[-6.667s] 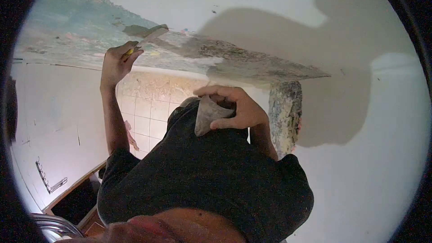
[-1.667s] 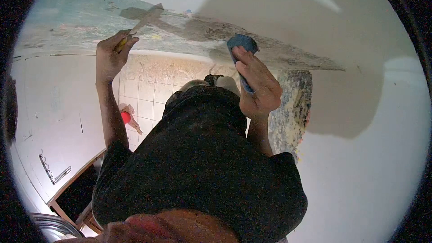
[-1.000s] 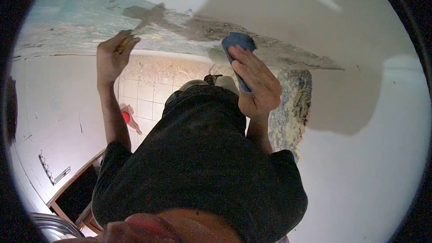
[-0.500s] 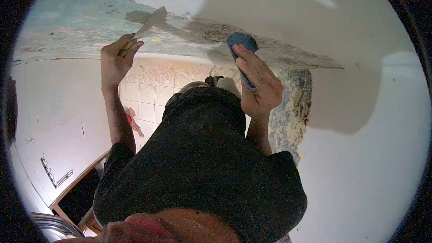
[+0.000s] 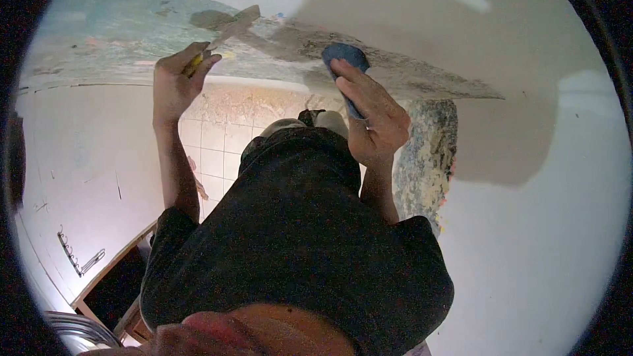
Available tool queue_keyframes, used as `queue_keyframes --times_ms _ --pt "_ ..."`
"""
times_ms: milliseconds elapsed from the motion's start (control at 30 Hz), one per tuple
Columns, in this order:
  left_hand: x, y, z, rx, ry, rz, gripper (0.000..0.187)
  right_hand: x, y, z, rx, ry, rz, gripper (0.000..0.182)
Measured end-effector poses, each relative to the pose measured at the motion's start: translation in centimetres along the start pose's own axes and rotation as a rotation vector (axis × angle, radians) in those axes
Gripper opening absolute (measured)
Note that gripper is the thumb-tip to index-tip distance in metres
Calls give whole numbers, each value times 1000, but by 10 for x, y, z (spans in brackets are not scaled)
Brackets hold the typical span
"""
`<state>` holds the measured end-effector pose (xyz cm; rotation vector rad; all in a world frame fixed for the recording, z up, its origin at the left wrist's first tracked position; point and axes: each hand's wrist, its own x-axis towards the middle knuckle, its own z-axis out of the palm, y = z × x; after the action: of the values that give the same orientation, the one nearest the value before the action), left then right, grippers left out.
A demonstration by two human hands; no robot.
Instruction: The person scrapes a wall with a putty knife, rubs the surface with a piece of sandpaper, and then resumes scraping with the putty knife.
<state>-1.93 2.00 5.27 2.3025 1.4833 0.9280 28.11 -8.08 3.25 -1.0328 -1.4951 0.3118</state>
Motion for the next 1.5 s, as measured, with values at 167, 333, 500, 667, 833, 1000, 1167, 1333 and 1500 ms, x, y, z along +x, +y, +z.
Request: queue_keyframes --times_ms 167,333,500,667,833,1000,1167,1333,1500 --pt "5 5 -1 54 -23 -36 23 2 0 1 51 -3 13 28" --pt "-1 -4 -2 -11 10 -34 22 2 5 4 84 -29 -27 32" --pt "6 2 1 8 6 37 21 6 1 5 95 -51 -22 37" --pt "1 -6 -3 -27 -28 -38 22 8 -2 -2 56 -49 5 36" --pt "-4 -7 -11 -20 -28 -145 23 8 -1 -3 66 -64 17 32" --pt "-6 -3 8 -36 -1 -26 21 6 4 3 78 -51 26 32" --pt "0 -6 7 -21 -10 -15 21 6 -3 -3 84 -14 62 32" --pt "-7 -11 11 -59 11 -87 24 6 -1 -2 60 -31 26 30" --pt "-10 -9 19 -8 22 -24 21 4 -3 -5 40 7 54 29"
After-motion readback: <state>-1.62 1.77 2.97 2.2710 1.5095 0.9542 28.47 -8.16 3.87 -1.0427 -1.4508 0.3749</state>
